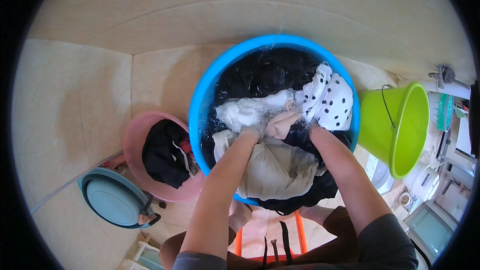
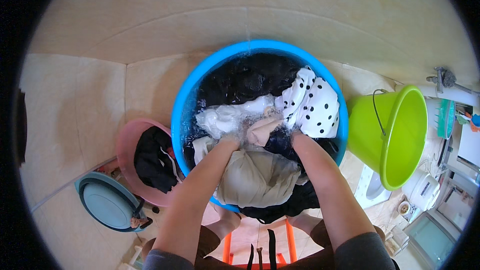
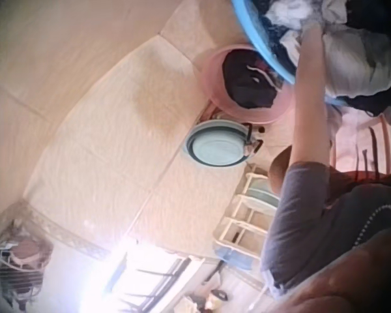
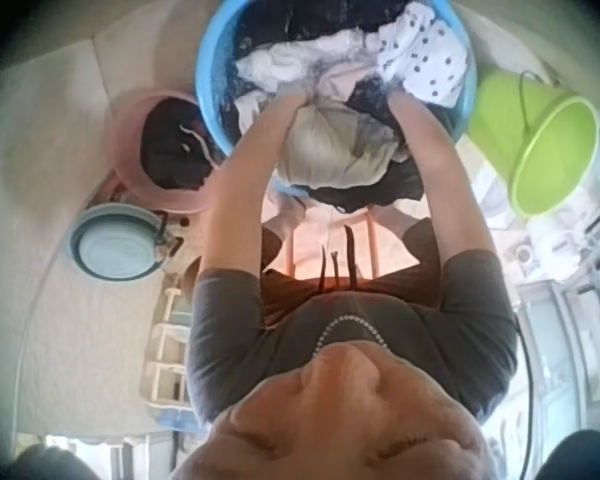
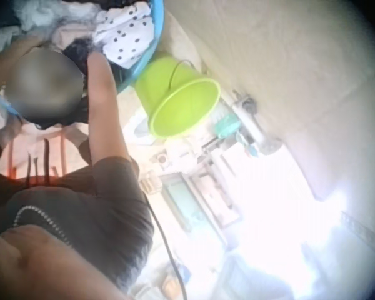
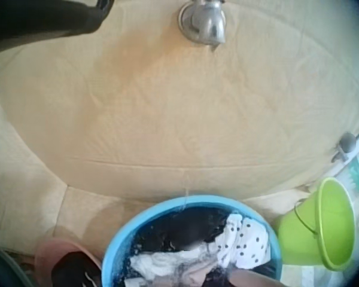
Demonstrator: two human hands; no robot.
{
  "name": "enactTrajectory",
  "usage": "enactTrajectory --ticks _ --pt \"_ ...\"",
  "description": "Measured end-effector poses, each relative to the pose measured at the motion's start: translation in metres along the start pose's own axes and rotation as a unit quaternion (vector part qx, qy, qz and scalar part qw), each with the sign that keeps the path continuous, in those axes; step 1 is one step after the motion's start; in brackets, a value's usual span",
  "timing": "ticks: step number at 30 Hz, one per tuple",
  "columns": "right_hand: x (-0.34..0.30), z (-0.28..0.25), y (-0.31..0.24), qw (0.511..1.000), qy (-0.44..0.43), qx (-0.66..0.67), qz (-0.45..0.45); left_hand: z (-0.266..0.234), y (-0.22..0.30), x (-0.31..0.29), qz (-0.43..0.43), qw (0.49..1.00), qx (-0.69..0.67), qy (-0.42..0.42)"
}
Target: The person hand-washes various garments in a blue basin filled with water. They scrub, rinse, and wring out items including a pink cloth, a blue shirt, and a white polka-dotted cloth, transferring them to a green bucket.
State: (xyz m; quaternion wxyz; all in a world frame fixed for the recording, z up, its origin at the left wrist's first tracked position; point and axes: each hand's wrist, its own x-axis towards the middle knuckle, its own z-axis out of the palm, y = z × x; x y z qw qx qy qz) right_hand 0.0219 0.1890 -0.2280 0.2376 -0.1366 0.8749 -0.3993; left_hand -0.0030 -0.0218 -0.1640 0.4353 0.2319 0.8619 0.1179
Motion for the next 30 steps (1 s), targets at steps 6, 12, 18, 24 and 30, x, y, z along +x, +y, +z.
enactTrajectory --ticks 6,12,18,24,30 --pt "0.003 -0.014 -0.007 0.992 0.058 0.11 -0.01 -0.002 0.0 -0.014 -0.012 0.993 -0.062 0.1" --pt "-0.005 -0.084 -0.105 0.989 0.071 0.131 0.002 -0.061 0.021 -0.072 -0.012 0.952 -0.208 0.225" --pt "-0.06 -0.162 -0.197 0.933 0.097 0.345 0.005 -0.119 0.029 -0.141 0.062 0.881 -0.356 0.305" --pt "-0.111 -0.241 -0.302 0.89 0.218 0.395 -0.07 -0.202 0.078 -0.237 0.105 0.789 -0.563 0.224" --pt "-0.145 -0.299 -0.383 0.84 0.265 0.412 -0.234 -0.273 0.143 -0.319 0.195 0.728 -0.58 0.31"
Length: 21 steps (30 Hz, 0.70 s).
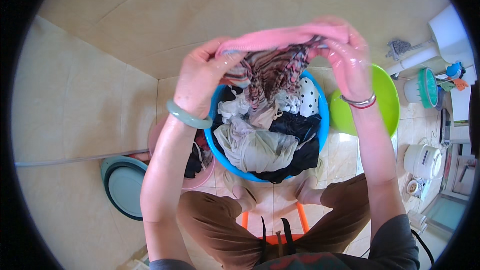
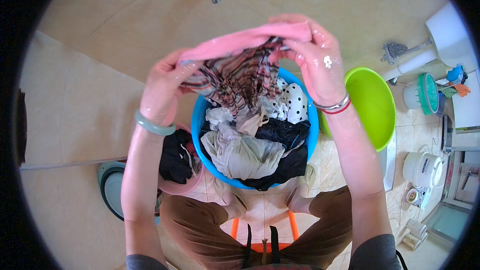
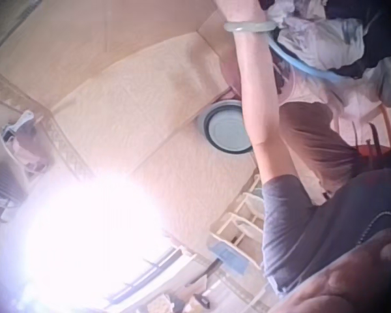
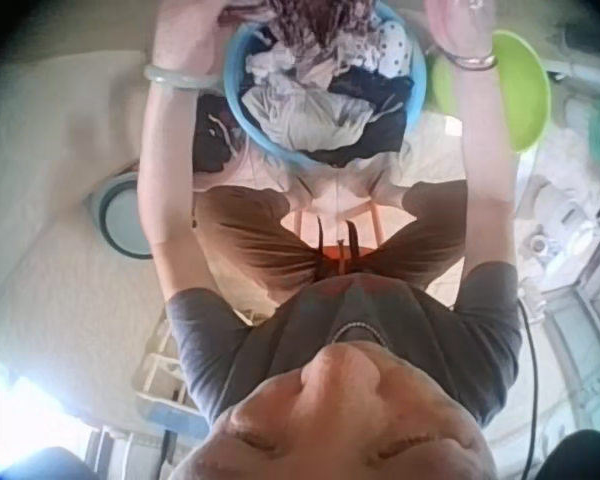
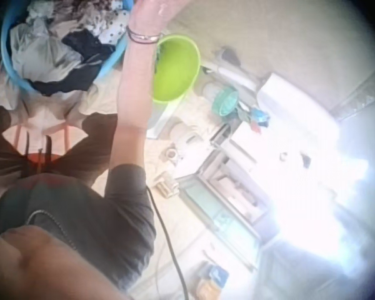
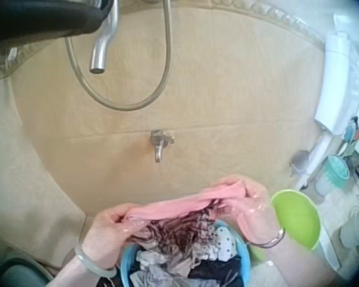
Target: The person hand-washes various garments in a blue basin filled with water. They scrub, rinse, and wring out items including a pink cloth, a blue shirt, and a white polka-dotted cloth, transferring them to a green bucket.
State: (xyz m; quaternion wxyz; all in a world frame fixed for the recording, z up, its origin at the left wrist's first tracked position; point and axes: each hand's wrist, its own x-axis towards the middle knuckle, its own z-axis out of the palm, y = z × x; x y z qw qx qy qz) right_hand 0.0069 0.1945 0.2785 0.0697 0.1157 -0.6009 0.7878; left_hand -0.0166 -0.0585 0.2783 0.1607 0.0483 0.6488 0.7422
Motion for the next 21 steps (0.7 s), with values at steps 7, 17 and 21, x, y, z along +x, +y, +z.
enactTrajectory --ticks 7,17,21 --pt "-0.012 -0.011 0.039 0.998 0.015 -0.012 0.065 -0.008 -0.034 0.011 0.145 0.933 0.325 0.046" --pt "-0.09 -0.061 0.277 0.781 -0.163 -0.602 0.029 -0.004 -0.284 0.035 -0.028 0.812 0.583 -0.022" --pt "-0.108 -0.049 0.319 0.723 -0.221 -0.649 0.089 -0.01 -0.331 0.035 -0.056 0.737 0.67 -0.073"
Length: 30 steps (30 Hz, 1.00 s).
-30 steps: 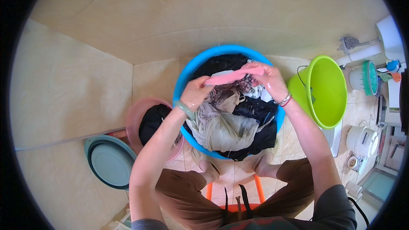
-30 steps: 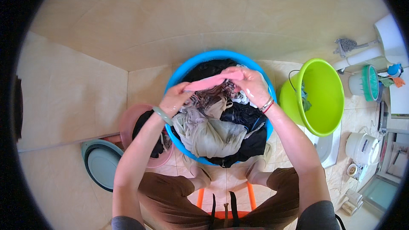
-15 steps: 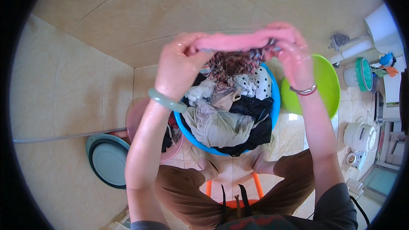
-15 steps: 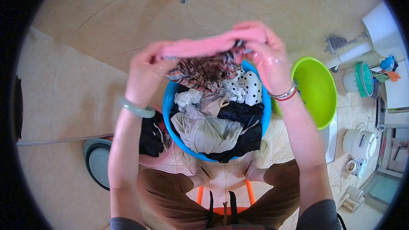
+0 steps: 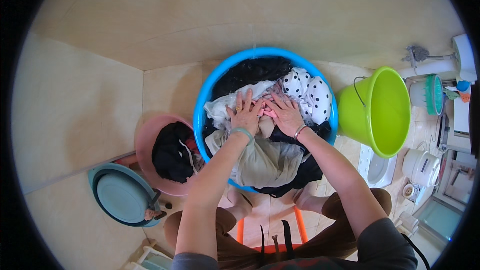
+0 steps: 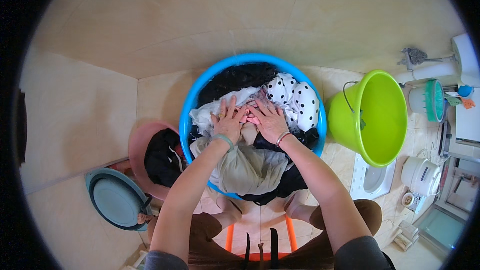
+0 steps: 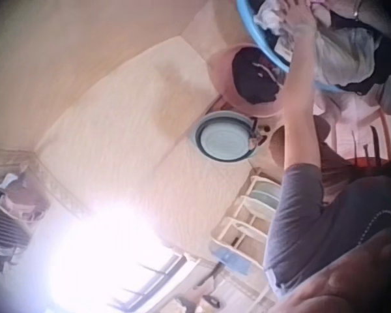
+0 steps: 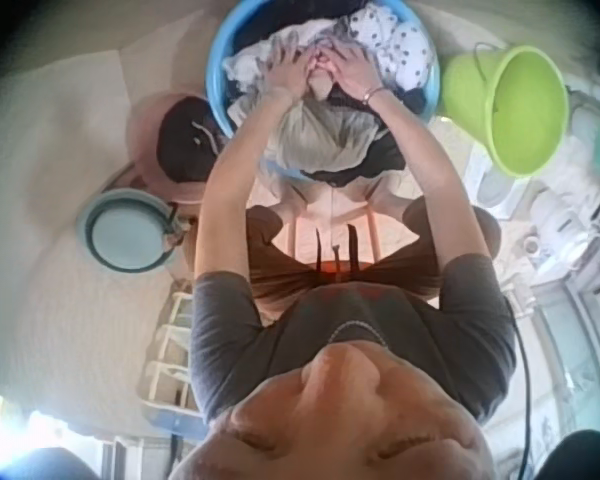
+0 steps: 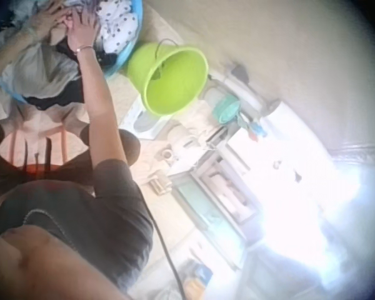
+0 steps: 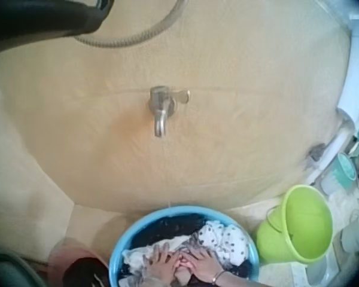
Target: The person hand-washes various garments in a blue basin filled with water. They scrub, rinse, and wring out items including a pink cloth, a blue shirt, and a white polka-dotted cloth, transferring them to a green bucket.
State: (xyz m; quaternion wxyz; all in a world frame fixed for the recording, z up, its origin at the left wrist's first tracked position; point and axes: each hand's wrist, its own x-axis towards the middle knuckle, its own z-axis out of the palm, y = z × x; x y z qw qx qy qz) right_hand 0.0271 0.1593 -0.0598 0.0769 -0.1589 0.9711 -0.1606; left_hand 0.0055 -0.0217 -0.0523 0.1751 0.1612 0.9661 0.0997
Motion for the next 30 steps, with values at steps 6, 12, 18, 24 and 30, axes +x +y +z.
enactTrajectory --ticks 6,12,18,24,30 --pt "0.01 0.057 0.036 0.976 -0.07 0.206 0.009 0.037 -0.008 0.017 -0.023 0.993 -0.086 -0.077" --pt "0.018 0.071 0.055 0.975 -0.075 0.166 -0.125 0.044 -0.005 0.026 -0.012 0.998 -0.031 -0.054" --pt "0.008 -0.015 0.006 0.922 -0.01 0.384 0.049 -0.024 -0.019 -0.002 -0.078 0.975 -0.203 0.044" --pt "0.005 -0.151 -0.033 0.877 0.065 0.457 0.135 -0.134 0.012 -0.018 -0.013 0.873 -0.472 0.126" --pt "-0.023 -0.268 -0.087 0.789 0.181 0.587 -0.011 -0.254 0.085 -0.062 0.022 0.695 -0.714 0.082"
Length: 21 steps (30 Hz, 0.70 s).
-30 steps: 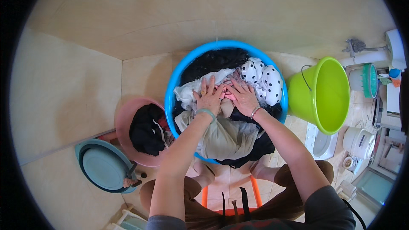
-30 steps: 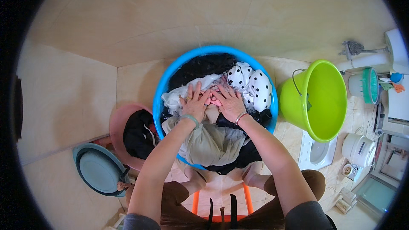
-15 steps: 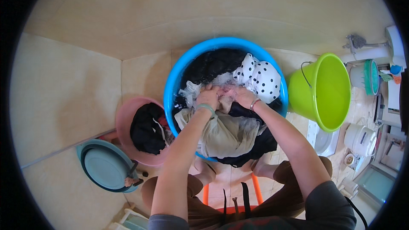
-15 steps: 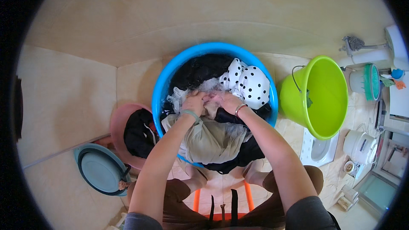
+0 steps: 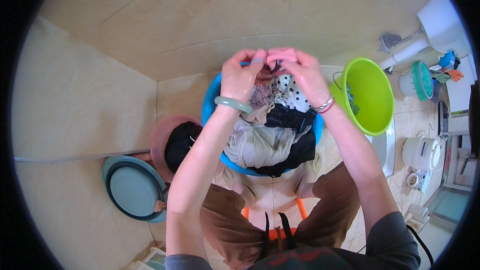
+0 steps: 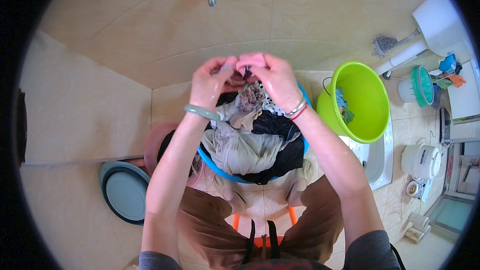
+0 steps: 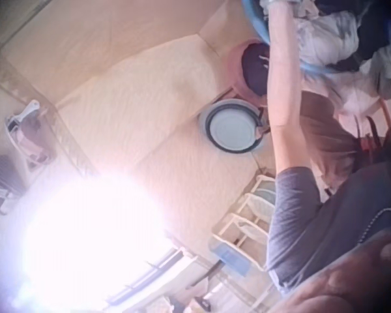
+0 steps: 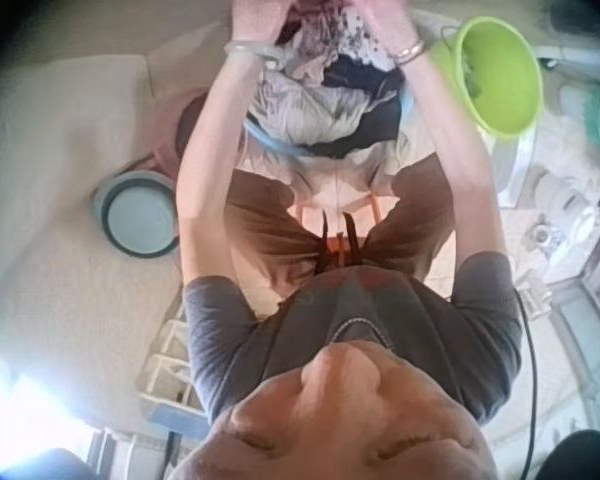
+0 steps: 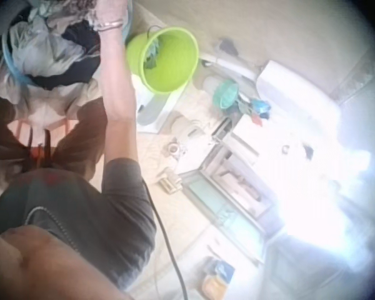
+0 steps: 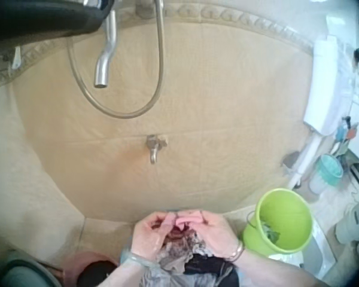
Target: The person hand-washes various garments in a blue basin filled with water. They scrub, rinse, and wring out items including a pink cloth, a blue shirt, and a white polka-dotted cloth, transferring them to a green bucket.
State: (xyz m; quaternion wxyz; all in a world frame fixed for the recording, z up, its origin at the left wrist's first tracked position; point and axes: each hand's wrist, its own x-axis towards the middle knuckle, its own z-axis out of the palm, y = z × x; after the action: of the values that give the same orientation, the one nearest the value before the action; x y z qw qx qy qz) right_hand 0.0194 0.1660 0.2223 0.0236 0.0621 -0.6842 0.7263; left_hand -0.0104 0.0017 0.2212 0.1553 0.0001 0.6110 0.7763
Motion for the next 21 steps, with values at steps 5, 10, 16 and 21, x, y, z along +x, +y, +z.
enactTrajectory --ticks 5,10,16,21 --pt "-0.017 0.008 -0.051 0.994 -0.041 -0.033 -0.098 0.018 0.052 -0.032 0.083 0.996 -0.01 -0.023" --pt "-0.036 0.024 0.02 0.955 0.056 -0.254 -0.145 0.007 -0.041 -0.031 0.164 0.974 0.156 0.016" --pt "-0.039 -0.022 0.1 0.968 0.087 -0.231 -0.033 0.005 -0.138 -0.054 -0.111 0.98 -0.1 0.134" --pt "-0.04 -0.005 0.056 0.998 0.053 0.031 0.016 -0.028 -0.173 -0.032 -0.337 0.875 -0.313 0.148"
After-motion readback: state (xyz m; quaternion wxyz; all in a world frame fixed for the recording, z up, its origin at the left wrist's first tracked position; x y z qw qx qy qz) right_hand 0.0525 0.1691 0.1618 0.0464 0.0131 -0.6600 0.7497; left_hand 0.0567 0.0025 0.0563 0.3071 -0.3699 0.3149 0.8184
